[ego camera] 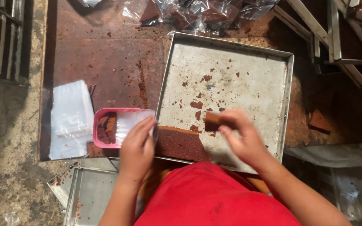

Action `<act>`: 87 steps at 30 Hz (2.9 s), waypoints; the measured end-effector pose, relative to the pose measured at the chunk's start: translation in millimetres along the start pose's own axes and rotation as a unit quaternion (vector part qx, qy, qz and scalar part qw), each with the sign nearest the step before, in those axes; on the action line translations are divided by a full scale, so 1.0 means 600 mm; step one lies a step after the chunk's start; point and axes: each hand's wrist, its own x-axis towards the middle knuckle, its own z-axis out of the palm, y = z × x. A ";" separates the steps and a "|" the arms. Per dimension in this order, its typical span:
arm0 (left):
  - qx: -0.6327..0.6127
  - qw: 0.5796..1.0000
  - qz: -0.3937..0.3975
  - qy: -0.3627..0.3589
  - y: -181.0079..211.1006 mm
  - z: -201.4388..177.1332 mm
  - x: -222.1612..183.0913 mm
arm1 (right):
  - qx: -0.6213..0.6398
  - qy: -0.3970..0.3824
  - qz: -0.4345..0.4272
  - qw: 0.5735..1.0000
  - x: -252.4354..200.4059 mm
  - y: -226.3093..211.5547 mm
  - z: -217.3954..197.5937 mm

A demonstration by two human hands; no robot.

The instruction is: The person places individual brownie pieces into small plastic bags, then places them into a larger container.

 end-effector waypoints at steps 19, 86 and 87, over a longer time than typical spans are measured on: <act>-0.077 0.992 0.102 0.000 0.112 0.041 0.041 | 0.013 -0.015 -0.247 0.969 0.016 -0.096 0.044; 0.164 0.976 -0.065 -0.131 -0.069 -0.027 -0.045 | -0.178 -0.186 -0.076 0.963 0.145 -0.056 0.203; 0.167 0.975 -0.069 -0.129 -0.070 -0.025 -0.050 | -0.177 -0.191 -0.078 0.962 0.149 -0.051 0.217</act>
